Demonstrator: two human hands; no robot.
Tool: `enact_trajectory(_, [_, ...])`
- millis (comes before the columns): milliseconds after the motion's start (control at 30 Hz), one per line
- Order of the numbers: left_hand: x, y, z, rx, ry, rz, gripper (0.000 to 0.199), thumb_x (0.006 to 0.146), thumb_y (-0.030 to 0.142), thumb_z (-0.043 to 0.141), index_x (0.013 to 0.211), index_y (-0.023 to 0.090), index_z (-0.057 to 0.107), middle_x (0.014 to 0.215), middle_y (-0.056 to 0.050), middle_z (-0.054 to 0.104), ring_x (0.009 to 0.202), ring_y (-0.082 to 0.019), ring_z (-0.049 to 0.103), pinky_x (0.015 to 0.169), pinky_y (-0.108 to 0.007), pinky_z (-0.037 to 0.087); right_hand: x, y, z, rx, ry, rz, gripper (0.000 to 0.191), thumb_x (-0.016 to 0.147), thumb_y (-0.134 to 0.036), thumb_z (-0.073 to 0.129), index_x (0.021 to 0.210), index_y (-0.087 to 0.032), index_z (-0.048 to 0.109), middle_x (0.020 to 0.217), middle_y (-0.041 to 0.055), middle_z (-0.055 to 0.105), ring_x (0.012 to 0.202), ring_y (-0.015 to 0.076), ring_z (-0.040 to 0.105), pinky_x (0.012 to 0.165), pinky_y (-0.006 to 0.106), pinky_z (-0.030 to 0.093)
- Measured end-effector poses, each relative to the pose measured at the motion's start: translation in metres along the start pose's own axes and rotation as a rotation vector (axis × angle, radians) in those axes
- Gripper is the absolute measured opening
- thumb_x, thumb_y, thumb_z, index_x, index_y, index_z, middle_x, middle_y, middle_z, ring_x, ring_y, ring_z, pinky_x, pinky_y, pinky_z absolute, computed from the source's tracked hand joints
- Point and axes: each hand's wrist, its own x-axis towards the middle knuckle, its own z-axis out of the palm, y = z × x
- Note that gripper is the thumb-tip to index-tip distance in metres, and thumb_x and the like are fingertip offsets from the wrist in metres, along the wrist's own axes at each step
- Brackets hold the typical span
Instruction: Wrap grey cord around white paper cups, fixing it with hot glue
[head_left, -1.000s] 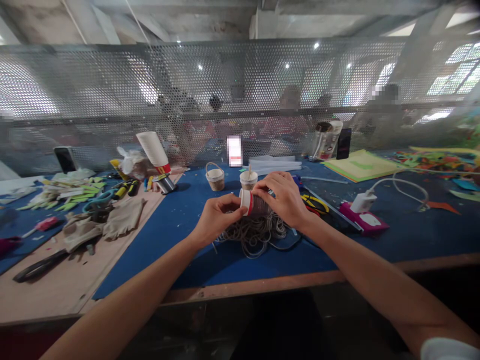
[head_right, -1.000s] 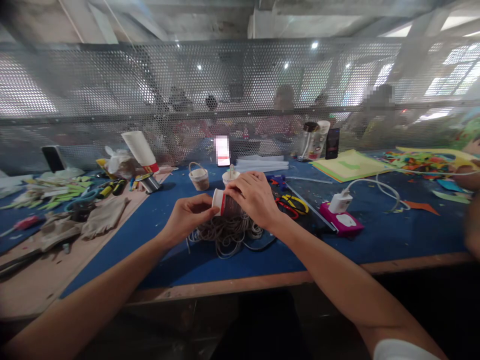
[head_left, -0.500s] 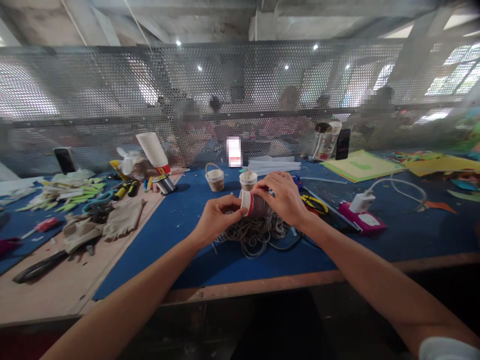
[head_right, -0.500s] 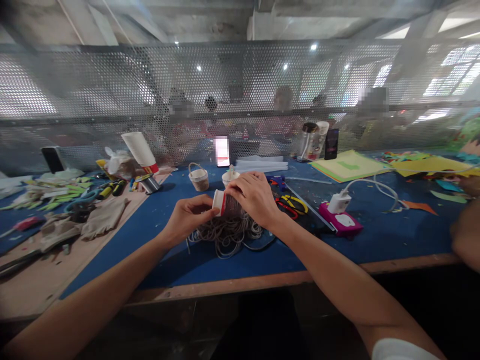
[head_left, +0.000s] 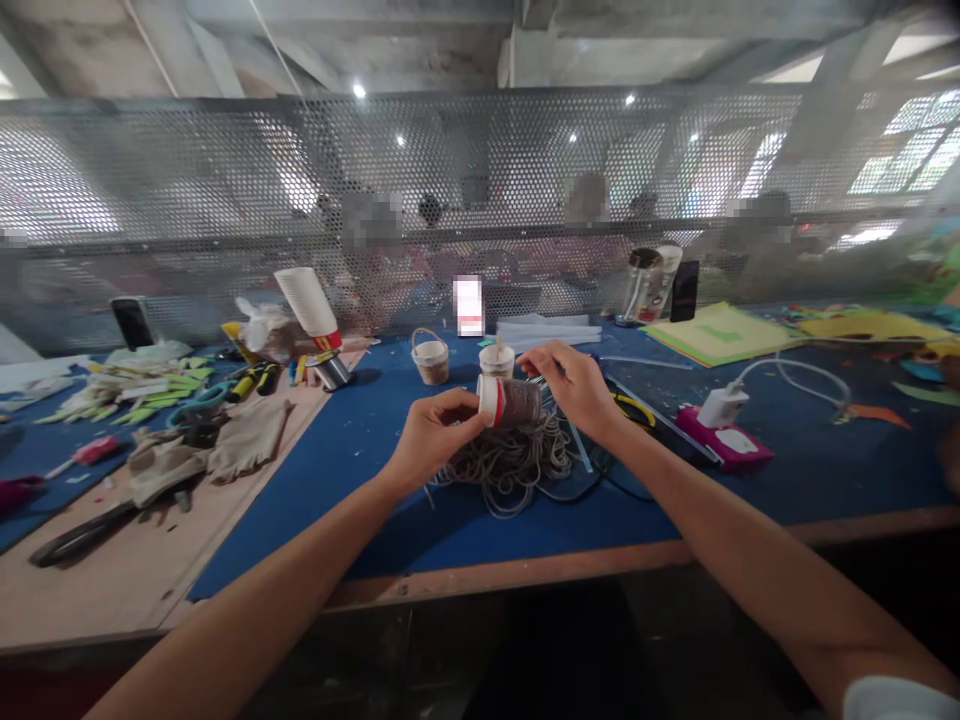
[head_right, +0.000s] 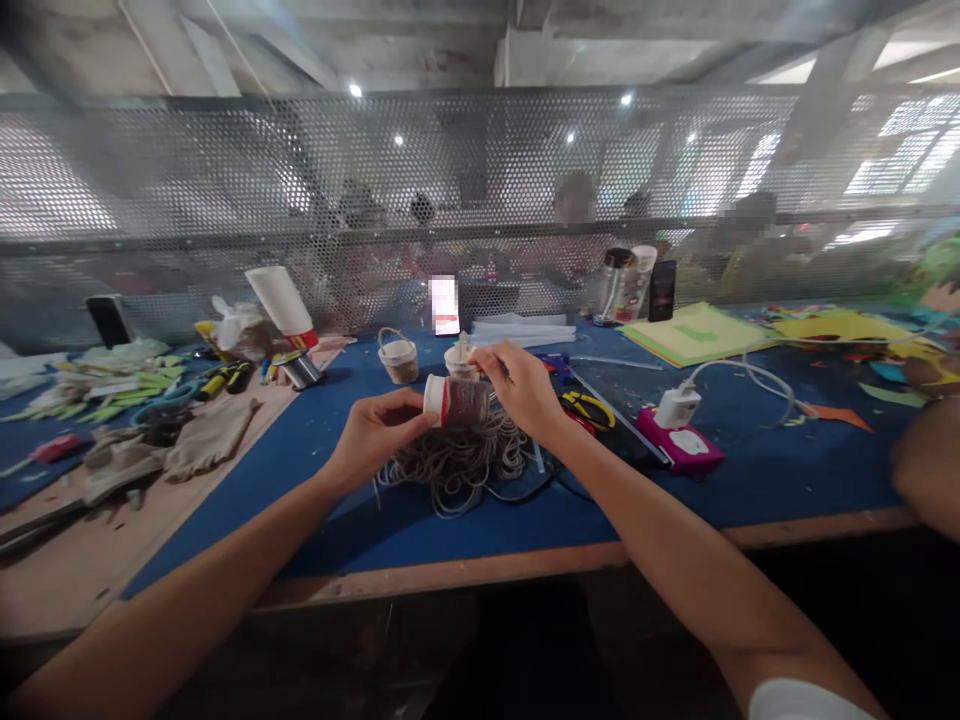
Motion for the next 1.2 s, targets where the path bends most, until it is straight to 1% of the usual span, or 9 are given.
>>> enact_trajectory(100, [0.001, -0.001, -0.001, 0.016, 0.047, -0.029, 0.013, 0.078, 0.025, 0.071, 0.084, 0.014, 0.073, 0.077, -0.003, 0.069, 0.069, -0.013, 0.059, 0.066, -0.024, 0.047, 0.000, -0.001, 0.000, 0.092, -0.080, 0.002, 0.036, 0.101, -0.045, 0.042, 0.105, -0.021, 0.069, 0.102, 0.0065, 0.071, 0.096, 0.0183, 0.065, 0.086, 0.032, 0.050])
enact_trajectory(300, [0.002, 0.001, -0.001, 0.034, 0.061, -0.015, 0.015, 0.078, 0.028, 0.070, 0.085, 0.015, 0.074, 0.079, -0.004, 0.071, 0.071, -0.014, 0.060, 0.067, -0.026, 0.047, -0.002, 0.007, 0.009, 0.168, -0.187, 0.059, 0.035, 0.098, -0.046, 0.048, 0.119, -0.024, 0.065, 0.120, 0.0082, 0.068, 0.110, 0.0206, 0.063, 0.089, 0.034, 0.051])
enact_trajectory(433, [0.002, -0.002, -0.002, 0.002, 0.054, -0.038, 0.018, 0.079, 0.031, 0.071, 0.087, 0.015, 0.074, 0.082, -0.004, 0.072, 0.071, -0.014, 0.061, 0.068, -0.026, 0.048, -0.003, 0.012, 0.012, 0.164, -0.238, 0.089, 0.040, 0.098, -0.050, 0.045, 0.117, -0.022, 0.066, 0.113, 0.0072, 0.072, 0.101, 0.0204, 0.066, 0.086, 0.034, 0.051])
enact_trajectory(533, [0.002, -0.005, -0.003, -0.081, 0.055, -0.099, 0.021, 0.080, 0.033, 0.071, 0.092, 0.016, 0.075, 0.083, -0.004, 0.072, 0.071, -0.013, 0.061, 0.068, -0.025, 0.048, -0.005, 0.009, 0.012, 0.135, -0.208, 0.085, 0.039, 0.097, -0.050, 0.047, 0.116, -0.021, 0.066, 0.108, 0.0070, 0.072, 0.092, 0.0186, 0.067, 0.080, 0.031, 0.052])
enact_trajectory(667, [0.003, -0.006, -0.004, -0.163, 0.074, -0.128, 0.021, 0.079, 0.035, 0.073, 0.086, 0.015, 0.075, 0.079, -0.003, 0.072, 0.068, -0.013, 0.061, 0.068, -0.025, 0.049, -0.007, 0.000, 0.012, 0.088, -0.187, 0.032, 0.035, 0.097, -0.046, 0.051, 0.118, -0.021, 0.064, 0.112, 0.0079, 0.070, 0.090, 0.0179, 0.066, 0.082, 0.032, 0.052])
enact_trajectory(800, [0.003, -0.001, -0.002, -0.084, 0.121, -0.118, 0.022, 0.076, 0.034, 0.074, 0.084, 0.014, 0.074, 0.076, -0.003, 0.071, 0.067, -0.014, 0.061, 0.065, -0.025, 0.047, -0.007, -0.009, 0.010, 0.035, -0.109, -0.100, 0.025, 0.099, -0.032, 0.049, 0.119, -0.025, 0.063, 0.115, 0.0074, 0.067, 0.104, 0.0193, 0.064, 0.094, 0.037, 0.050])
enact_trajectory(900, [0.002, 0.000, -0.001, -0.013, 0.114, -0.079, 0.021, 0.078, 0.033, 0.071, 0.084, 0.013, 0.073, 0.076, -0.003, 0.071, 0.066, -0.013, 0.059, 0.063, -0.024, 0.046, -0.007, -0.015, 0.010, -0.025, -0.071, -0.204, 0.025, 0.098, -0.025, 0.051, 0.118, -0.030, 0.064, 0.116, 0.0050, 0.066, 0.114, 0.0199, 0.059, 0.100, 0.040, 0.048])
enact_trajectory(1033, [0.001, -0.003, -0.002, 0.035, 0.078, -0.039, 0.019, 0.081, 0.033, 0.070, 0.082, 0.014, 0.072, 0.075, -0.002, 0.070, 0.064, -0.013, 0.058, 0.062, -0.024, 0.045, -0.009, -0.018, 0.010, -0.131, -0.089, -0.281, 0.025, 0.098, -0.024, 0.052, 0.117, -0.035, 0.065, 0.115, 0.0030, 0.064, 0.114, 0.0188, 0.058, 0.098, 0.038, 0.047])
enact_trajectory(1200, [0.000, -0.003, -0.001, 0.033, 0.065, -0.023, 0.017, 0.081, 0.030, 0.070, 0.085, 0.013, 0.073, 0.077, -0.003, 0.070, 0.068, -0.013, 0.059, 0.065, -0.024, 0.046, -0.010, -0.017, 0.009, -0.253, -0.099, -0.308, 0.018, 0.098, -0.030, 0.054, 0.110, -0.031, 0.067, 0.108, 0.0024, 0.065, 0.107, 0.0196, 0.058, 0.092, 0.037, 0.043])
